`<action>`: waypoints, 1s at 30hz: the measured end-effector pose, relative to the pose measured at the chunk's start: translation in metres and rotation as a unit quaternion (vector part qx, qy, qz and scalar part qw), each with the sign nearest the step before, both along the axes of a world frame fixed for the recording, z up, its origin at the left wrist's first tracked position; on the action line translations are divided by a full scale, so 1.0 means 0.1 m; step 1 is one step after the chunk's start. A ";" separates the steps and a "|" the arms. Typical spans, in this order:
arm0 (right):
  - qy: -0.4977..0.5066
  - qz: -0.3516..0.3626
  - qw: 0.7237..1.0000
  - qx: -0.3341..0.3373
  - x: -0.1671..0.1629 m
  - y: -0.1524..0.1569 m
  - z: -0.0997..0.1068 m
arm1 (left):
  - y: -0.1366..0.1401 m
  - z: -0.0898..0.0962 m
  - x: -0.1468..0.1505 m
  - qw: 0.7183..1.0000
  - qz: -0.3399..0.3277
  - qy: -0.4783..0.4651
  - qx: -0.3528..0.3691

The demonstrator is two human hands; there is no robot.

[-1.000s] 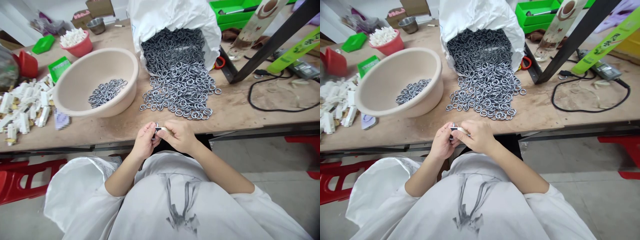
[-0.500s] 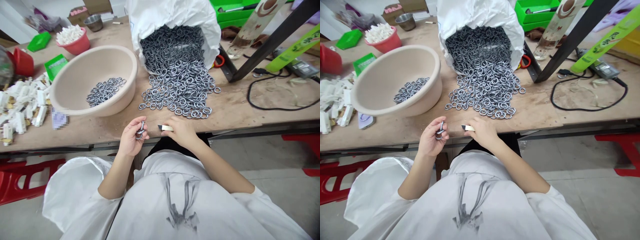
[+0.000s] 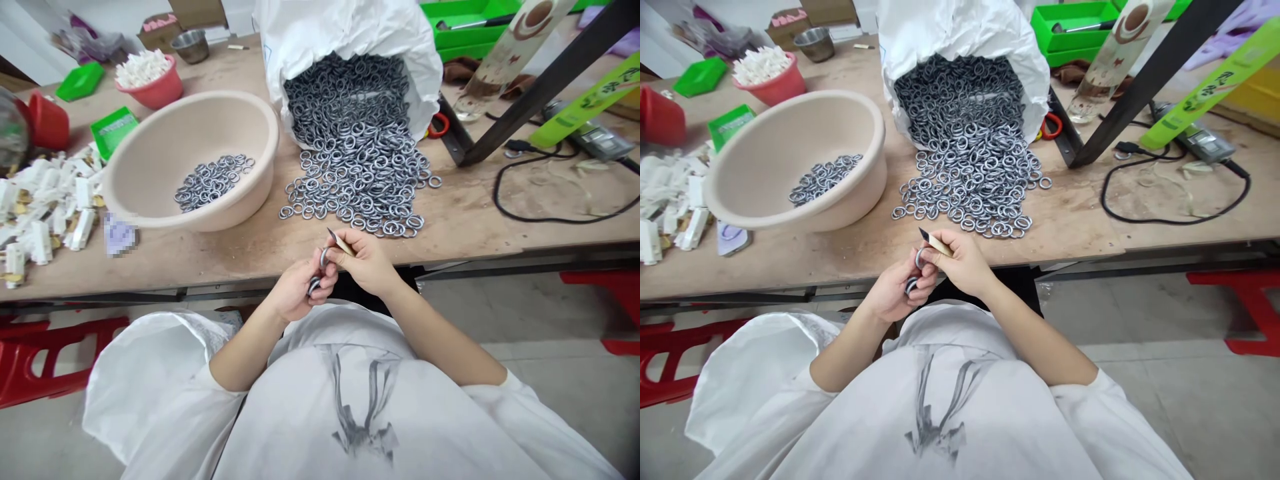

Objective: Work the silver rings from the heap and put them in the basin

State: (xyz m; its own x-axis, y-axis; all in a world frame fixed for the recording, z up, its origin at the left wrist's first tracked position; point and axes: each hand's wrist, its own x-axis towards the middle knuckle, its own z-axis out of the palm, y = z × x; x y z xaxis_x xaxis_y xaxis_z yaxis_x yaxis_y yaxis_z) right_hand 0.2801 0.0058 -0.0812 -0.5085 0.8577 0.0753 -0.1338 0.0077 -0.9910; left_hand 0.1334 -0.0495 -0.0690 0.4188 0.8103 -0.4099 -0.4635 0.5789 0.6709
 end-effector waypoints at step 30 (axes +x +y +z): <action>-0.236 -0.056 0.914 0.324 0.05 -0.17 0.14 | -0.04 0.00 0.13 0.976 0.208 0.041 0.043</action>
State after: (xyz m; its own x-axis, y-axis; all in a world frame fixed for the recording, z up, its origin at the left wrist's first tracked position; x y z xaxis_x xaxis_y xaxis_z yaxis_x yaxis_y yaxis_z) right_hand 0.2854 -0.0111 -0.0671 -0.5272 0.7594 0.3814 0.3460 0.6017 -0.7198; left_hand 0.1468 -0.0531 -0.0686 0.0143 0.9359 -0.3519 -0.5899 0.2920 0.7528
